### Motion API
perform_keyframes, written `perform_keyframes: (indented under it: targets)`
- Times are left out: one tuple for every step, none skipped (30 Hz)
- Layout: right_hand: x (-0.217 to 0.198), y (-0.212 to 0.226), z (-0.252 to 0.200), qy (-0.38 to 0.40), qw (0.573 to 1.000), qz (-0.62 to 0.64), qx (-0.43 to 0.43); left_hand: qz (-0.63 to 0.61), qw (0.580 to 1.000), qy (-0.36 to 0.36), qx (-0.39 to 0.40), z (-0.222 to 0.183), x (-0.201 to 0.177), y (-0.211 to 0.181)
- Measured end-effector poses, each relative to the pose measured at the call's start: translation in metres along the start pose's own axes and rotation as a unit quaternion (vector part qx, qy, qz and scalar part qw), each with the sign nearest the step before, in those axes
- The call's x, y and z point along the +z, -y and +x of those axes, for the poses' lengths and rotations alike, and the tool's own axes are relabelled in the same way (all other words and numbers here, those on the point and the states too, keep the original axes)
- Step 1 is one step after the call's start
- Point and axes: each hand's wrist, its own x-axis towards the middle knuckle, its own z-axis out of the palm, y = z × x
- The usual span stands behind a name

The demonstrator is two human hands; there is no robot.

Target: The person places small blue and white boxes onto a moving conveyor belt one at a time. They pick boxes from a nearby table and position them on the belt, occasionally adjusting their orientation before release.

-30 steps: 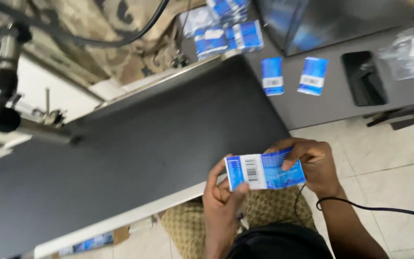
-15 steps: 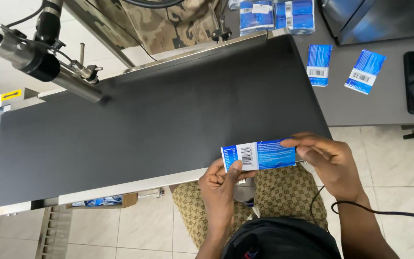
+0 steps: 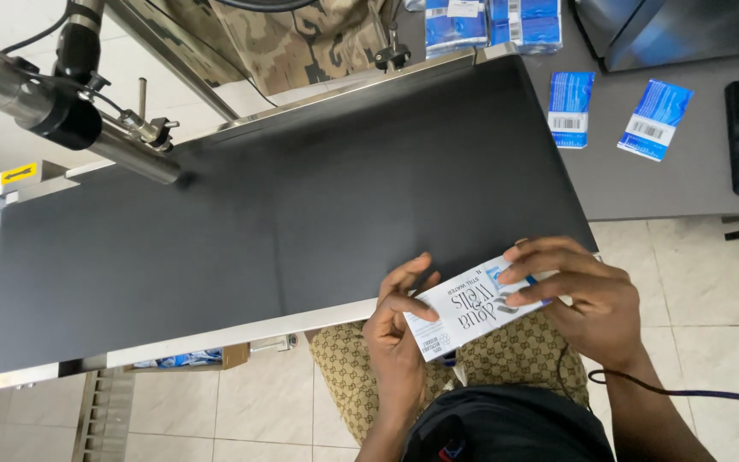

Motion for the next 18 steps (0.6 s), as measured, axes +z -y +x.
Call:
perform_keyframes:
  targets:
    - [0.0, 0.001, 0.0, -0.004, 1.0, -0.008, -0.017, 0.01, 1.0, 0.001, -0.001, 0.0, -0.001, -0.001]
    - [0.001, 0.003, 0.001, -0.008, 0.999, -0.016, -0.034, 0.02, 1.0, 0.003, -0.002, 0.0, -0.002, -0.002]
    - [0.0, 0.003, 0.001, -0.007, 0.999, -0.014, -0.033, 0.021, 1.0, 0.001, -0.003, -0.001, -0.003, -0.001]
    - [0.0, 0.004, 0.001, -0.007, 0.998, -0.04, -0.048, 0.02, 1.0, 0.0, -0.003, -0.002, -0.003, -0.001]
    - [0.0, 0.004, 0.003, -0.008, 0.996, -0.065, -0.065, 0.018, 1.0, 0.0, -0.002, -0.002, -0.004, 0.001]
    - [0.0, 0.003, 0.004, -0.007, 0.996, -0.064, -0.066, 0.019, 1.0, -0.002, -0.001, -0.002, -0.004, 0.0]
    - [0.0, 0.003, 0.006, -0.012, 0.993, -0.08, -0.089, -0.007, 1.0, 0.005, -0.008, -0.003, -0.004, -0.001]
    - [-0.001, 0.002, 0.007, -0.016, 0.989, -0.096, -0.112, -0.033, 0.999, 0.012, -0.015, -0.004, -0.003, -0.001]
    - [0.001, -0.001, 0.003, -0.017, 0.989, -0.096, -0.112, -0.032, 0.999, 0.012, -0.015, -0.006, -0.006, 0.001]
    - [0.003, -0.005, 0.0, -0.034, 0.994, -0.07, -0.081, -0.013, 0.999, 0.006, -0.038, -0.007, -0.008, 0.003]
    - [0.004, -0.008, -0.003, -0.051, 0.996, -0.046, -0.048, 0.005, 0.998, 0.0, -0.062, -0.009, -0.009, 0.006]
    - [0.0, -0.009, -0.005, -0.051, 0.996, -0.047, -0.048, 0.005, 0.998, 0.0, -0.063, -0.01, -0.009, 0.004]
    - [-0.003, -0.012, -0.006, -0.03, 0.996, -0.076, 0.045, 0.041, 0.998, 0.009, -0.055, -0.009, -0.009, 0.004]
    - [-0.006, -0.014, -0.008, -0.011, 0.985, -0.105, 0.137, 0.078, 0.996, 0.017, -0.047, -0.009, -0.009, 0.003]
    - [-0.012, -0.016, -0.005, -0.012, 0.985, -0.105, 0.135, 0.078, 0.996, 0.018, -0.045, -0.008, -0.008, -0.002]
    - [-0.018, -0.018, -0.003, -0.02, 0.981, -0.013, 0.191, 0.093, 0.994, 0.045, -0.046, -0.007, -0.006, -0.007]
    - [-0.023, -0.02, 0.0, -0.029, 0.966, 0.079, 0.244, 0.107, 0.991, 0.072, -0.046, -0.006, -0.005, -0.012]
    - [-0.028, -0.017, 0.014, -0.029, 0.967, 0.079, 0.241, 0.107, 0.991, 0.073, -0.043, -0.006, -0.007, -0.009]
